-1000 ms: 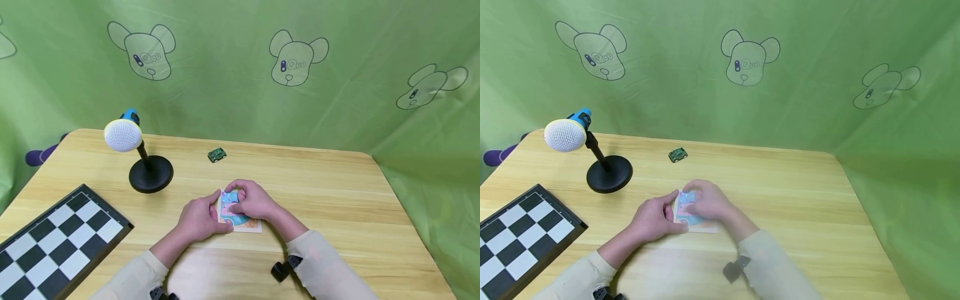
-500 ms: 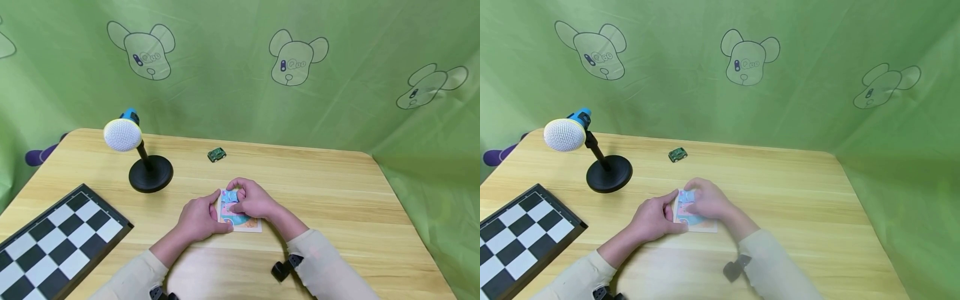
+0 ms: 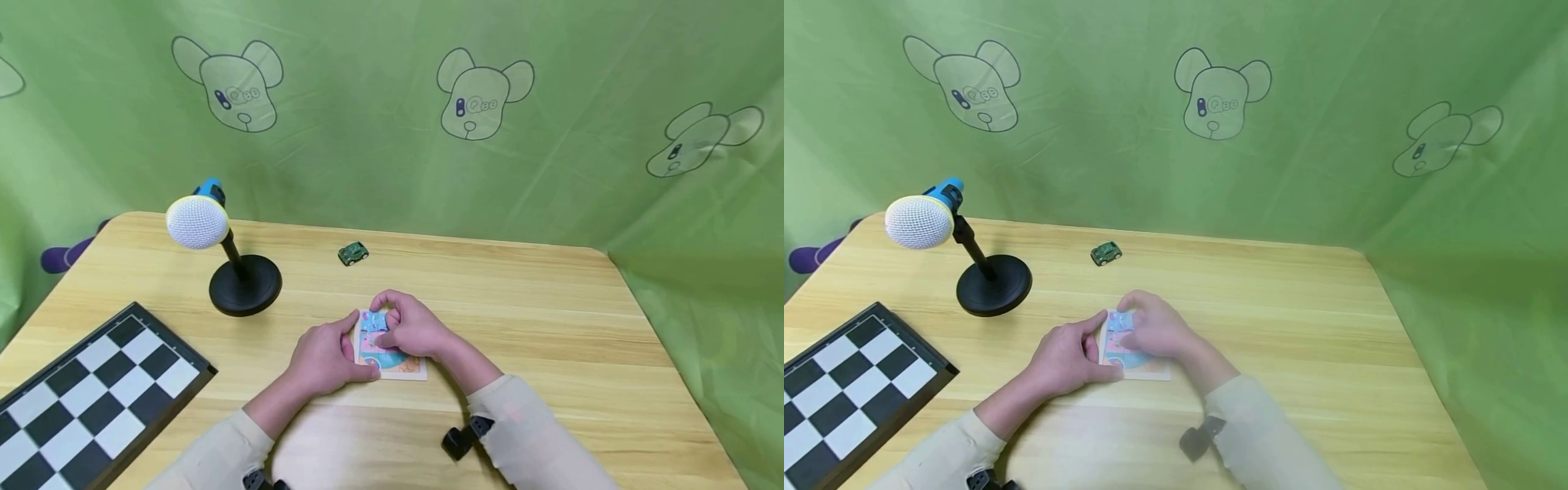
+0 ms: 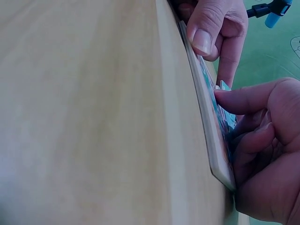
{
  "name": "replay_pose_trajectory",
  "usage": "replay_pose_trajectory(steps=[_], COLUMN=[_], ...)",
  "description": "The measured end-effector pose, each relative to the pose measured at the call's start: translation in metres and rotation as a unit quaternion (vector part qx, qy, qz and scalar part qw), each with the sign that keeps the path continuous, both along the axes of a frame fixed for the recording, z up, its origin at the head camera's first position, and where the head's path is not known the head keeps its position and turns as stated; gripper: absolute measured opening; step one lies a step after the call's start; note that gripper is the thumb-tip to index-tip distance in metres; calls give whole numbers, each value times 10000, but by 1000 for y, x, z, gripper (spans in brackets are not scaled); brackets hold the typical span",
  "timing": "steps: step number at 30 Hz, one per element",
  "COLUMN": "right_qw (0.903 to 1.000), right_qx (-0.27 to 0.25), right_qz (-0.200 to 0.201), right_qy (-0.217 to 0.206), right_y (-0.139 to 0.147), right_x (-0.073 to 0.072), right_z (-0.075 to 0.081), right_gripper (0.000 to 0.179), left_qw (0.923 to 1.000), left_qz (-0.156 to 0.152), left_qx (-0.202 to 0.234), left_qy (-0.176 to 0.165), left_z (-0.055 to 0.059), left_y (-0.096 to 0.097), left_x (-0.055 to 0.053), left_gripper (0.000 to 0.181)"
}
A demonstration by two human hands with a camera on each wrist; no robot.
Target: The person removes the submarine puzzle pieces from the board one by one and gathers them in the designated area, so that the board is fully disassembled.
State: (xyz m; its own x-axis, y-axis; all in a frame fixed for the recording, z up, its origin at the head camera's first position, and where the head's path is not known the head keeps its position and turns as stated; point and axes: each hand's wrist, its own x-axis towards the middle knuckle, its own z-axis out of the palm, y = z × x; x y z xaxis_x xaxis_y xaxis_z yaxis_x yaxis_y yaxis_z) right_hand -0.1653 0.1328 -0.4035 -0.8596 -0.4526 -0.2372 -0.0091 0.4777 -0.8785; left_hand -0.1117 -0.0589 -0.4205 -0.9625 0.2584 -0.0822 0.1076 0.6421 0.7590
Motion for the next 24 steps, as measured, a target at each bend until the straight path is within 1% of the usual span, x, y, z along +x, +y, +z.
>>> replay_pose_trajectory(steps=[10, 15, 24], right_qw=[9997, 9998, 9999], right_qx=[-215, -172, -14], right_qz=[67, 54, -34], right_qy=[-9, 45, 156], right_y=[1, 1, 1], right_x=[1, 2, 3], right_z=[0, -3, 0], right_gripper=[43, 43, 44], left_qw=[10000, 10000, 10000], left_qz=[8, 18, 29], left_qx=[-3, -2, 16], left_qy=[-41, -66, -61], left_z=[-1, -1, -1], left_y=[0, 0, 0], left_x=[0, 1, 0], left_gripper=[101, 102, 102])
